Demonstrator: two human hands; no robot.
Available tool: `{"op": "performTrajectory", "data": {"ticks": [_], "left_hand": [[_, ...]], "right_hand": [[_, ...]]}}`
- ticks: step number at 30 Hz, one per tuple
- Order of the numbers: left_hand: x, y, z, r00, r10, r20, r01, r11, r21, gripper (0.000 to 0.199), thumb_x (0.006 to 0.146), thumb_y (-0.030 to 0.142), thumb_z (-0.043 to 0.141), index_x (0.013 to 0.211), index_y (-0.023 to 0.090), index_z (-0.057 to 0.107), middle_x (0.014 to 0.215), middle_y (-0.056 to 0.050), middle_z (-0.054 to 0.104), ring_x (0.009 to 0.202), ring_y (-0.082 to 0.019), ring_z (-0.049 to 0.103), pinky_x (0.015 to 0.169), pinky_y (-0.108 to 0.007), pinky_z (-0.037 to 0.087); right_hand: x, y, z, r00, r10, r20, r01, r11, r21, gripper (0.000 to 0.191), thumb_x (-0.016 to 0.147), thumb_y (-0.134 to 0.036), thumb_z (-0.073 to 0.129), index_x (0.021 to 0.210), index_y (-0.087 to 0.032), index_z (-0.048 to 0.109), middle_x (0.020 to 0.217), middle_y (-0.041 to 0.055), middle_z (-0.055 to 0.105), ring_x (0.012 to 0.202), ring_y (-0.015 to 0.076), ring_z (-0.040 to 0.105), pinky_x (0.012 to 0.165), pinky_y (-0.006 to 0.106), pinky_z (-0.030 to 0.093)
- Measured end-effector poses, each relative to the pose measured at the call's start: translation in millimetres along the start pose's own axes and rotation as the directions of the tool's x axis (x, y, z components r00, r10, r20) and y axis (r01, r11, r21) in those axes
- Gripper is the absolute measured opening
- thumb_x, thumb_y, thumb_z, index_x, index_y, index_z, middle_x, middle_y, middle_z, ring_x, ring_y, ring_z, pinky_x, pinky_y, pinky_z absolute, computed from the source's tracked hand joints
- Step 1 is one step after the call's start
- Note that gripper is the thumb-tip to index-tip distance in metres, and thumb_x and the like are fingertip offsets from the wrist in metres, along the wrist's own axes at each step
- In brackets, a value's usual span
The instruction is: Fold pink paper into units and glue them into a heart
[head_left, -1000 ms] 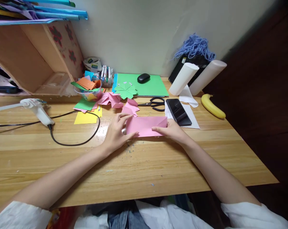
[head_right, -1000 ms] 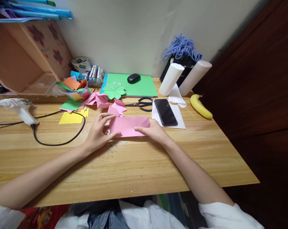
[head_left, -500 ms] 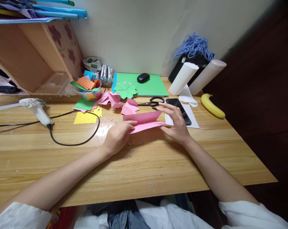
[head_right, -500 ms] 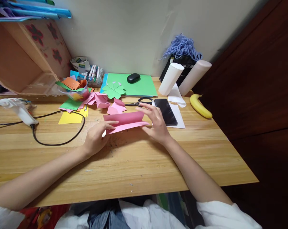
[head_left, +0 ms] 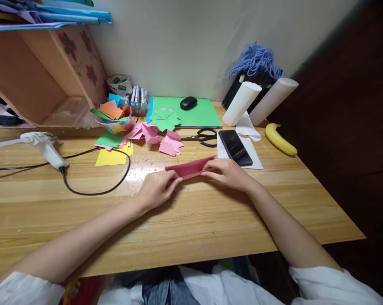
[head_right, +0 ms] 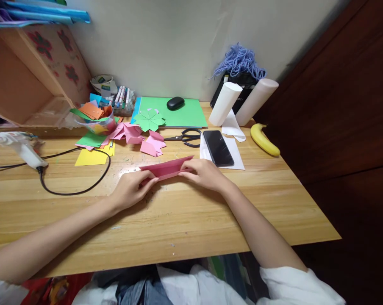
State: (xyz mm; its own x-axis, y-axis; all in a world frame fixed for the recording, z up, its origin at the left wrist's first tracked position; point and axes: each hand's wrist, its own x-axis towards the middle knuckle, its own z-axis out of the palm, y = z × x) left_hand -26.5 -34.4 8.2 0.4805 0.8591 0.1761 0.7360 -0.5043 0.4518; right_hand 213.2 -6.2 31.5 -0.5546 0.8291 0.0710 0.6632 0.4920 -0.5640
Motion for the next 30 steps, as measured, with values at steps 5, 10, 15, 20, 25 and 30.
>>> {"op": "performTrajectory", "data": {"ticks": [5,10,15,20,25,30], "left_hand": [[11.2,-4.8,1.7,0.991,-0.102,-0.089,0.088,0.985,-0.151,0.021,0.084,0.032,0.044,0.072,0.017,0.052,0.071,-0.002,0.057,0.065,-0.013,0.05,0.057,-0.024,0.034],[19.4,-12.1,6.4,0.98,-0.163,-0.11,0.137,0.967,-0.213,0.021,0.079,0.034,0.052,0.068,0.017,0.049,0.069,-0.001,0.055,0.063,-0.013,0.048,0.056,-0.023,0.033],[19.3,-12.1,8.5,0.98,-0.17,-0.105,0.152,0.976,-0.155,0.018,0.077,0.034,0.054,0.069,0.018,0.05,0.069,-0.001,0.056,0.063,-0.014,0.049,0.054,-0.024,0.032],[18.6,-9.6,8.4,0.981,-0.179,-0.07,0.173,0.981,-0.089,0.019,0.08,0.035,0.051,0.071,0.018,0.05,0.069,-0.001,0.057,0.063,-0.015,0.051,0.054,-0.024,0.032],[18.3,-10.1,8.0,0.98,-0.189,-0.063,0.188,0.982,-0.027,0.021,0.081,0.038,0.049,0.074,0.019,0.049,0.072,-0.002,0.059,0.065,-0.016,0.053,0.054,-0.024,0.033],[19.4,-10.4,8.1,0.987,-0.156,-0.036,0.157,0.987,0.031,0.018,0.082,0.035,0.048,0.077,0.018,0.049,0.072,-0.002,0.059,0.065,-0.016,0.053,0.053,-0.025,0.034]], "right_hand": [[6.8,9.9,10.3,0.985,0.163,-0.058,-0.157,0.982,0.1,0.028,0.08,-0.041,0.049,0.068,-0.018,0.058,0.068,0.0008,0.059,0.06,0.0129,0.05,0.055,0.024,0.034],[10.4,13.0,21.1,0.963,0.183,-0.198,-0.183,0.983,0.019,0.023,0.077,-0.037,0.053,0.064,-0.018,0.053,0.064,-0.0001,0.051,0.059,0.0126,0.044,0.054,0.023,0.031],[12.9,12.0,27.8,0.956,0.18,-0.229,-0.192,0.981,-0.029,0.019,0.078,-0.034,0.052,0.067,-0.019,0.047,0.066,-0.0001,0.051,0.061,0.0137,0.045,0.055,0.024,0.03],[14.3,12.4,30.9,0.96,0.189,-0.208,-0.215,0.97,-0.112,0.016,0.08,-0.033,0.049,0.071,-0.02,0.045,0.071,0.0016,0.055,0.063,0.0152,0.048,0.056,0.025,0.031],[14.1,12.3,33.5,0.951,0.226,-0.21,-0.268,0.944,-0.195,0.014,0.083,-0.034,0.045,0.078,-0.021,0.047,0.075,0.0029,0.059,0.066,0.0172,0.052,0.054,0.025,0.029],[14.4,9.1,34.3,0.95,0.224,-0.217,-0.276,0.928,-0.251,0.014,0.082,-0.034,0.047,0.079,-0.02,0.048,0.077,0.0034,0.061,0.068,0.0181,0.054,0.054,0.025,0.029]]}}
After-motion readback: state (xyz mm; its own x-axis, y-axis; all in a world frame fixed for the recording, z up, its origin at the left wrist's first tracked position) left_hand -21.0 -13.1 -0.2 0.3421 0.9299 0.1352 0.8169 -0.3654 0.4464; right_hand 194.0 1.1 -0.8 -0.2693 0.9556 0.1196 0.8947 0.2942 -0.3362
